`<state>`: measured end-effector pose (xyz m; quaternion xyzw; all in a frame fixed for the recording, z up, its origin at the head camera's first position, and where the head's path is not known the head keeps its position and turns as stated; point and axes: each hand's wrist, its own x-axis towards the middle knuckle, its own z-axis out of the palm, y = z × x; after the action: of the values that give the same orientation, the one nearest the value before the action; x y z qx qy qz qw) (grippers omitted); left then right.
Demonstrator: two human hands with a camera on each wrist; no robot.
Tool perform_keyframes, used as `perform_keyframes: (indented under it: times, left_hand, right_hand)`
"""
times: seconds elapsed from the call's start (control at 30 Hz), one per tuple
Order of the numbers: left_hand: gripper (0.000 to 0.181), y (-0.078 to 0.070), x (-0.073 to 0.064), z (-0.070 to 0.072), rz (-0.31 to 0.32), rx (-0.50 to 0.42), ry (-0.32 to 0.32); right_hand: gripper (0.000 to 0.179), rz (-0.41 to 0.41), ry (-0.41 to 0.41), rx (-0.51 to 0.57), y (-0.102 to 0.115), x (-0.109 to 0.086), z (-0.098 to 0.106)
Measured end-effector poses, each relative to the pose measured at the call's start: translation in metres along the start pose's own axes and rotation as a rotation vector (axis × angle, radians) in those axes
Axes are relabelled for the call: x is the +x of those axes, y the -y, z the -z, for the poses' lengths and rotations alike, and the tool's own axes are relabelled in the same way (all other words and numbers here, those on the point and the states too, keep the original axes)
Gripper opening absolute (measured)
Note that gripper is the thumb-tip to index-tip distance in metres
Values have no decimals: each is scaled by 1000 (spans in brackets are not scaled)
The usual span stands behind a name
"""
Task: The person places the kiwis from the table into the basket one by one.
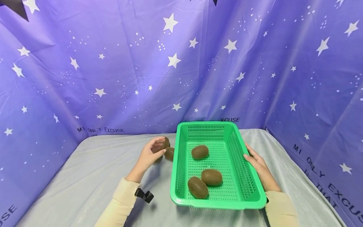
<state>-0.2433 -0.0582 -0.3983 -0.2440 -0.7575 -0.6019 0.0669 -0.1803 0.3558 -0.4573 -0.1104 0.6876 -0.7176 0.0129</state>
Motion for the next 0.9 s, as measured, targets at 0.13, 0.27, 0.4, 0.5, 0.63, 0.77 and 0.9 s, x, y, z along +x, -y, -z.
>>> perform_keyframes:
  times: [0.13, 0.27, 0.4, 0.5, 0.63, 0.77, 0.9]
  left_hand:
    - [42, 4, 1, 3, 2, 11, -25]
    - [41, 11, 0, 7, -10, 4, -63]
    - [42, 18, 0, 11, 2, -22, -93]
    - [42, 23, 2, 13, 10, -34, -110]
    - [42, 30, 2, 16, 7, -36, -121]
    - [41, 36, 1, 17, 16, -44, -126]
    - [41, 39, 0, 17, 37, -39, -154]
  right_hand:
    - [54, -5, -6, 9, 1, 0, 0]
    - [54, -14, -13, 16, 2, -1, -1]
    - [54, -8, -13, -19, 1, 0, 0]
    - [55, -4, -18, -54, 0, 0, 1]
    - [55, -6, -24, -77, -1, 0, 3]
    - [54, 2, -9, -47, -1, 0, 2]
    - [54, -13, -28, -133, 0, 0, 1]
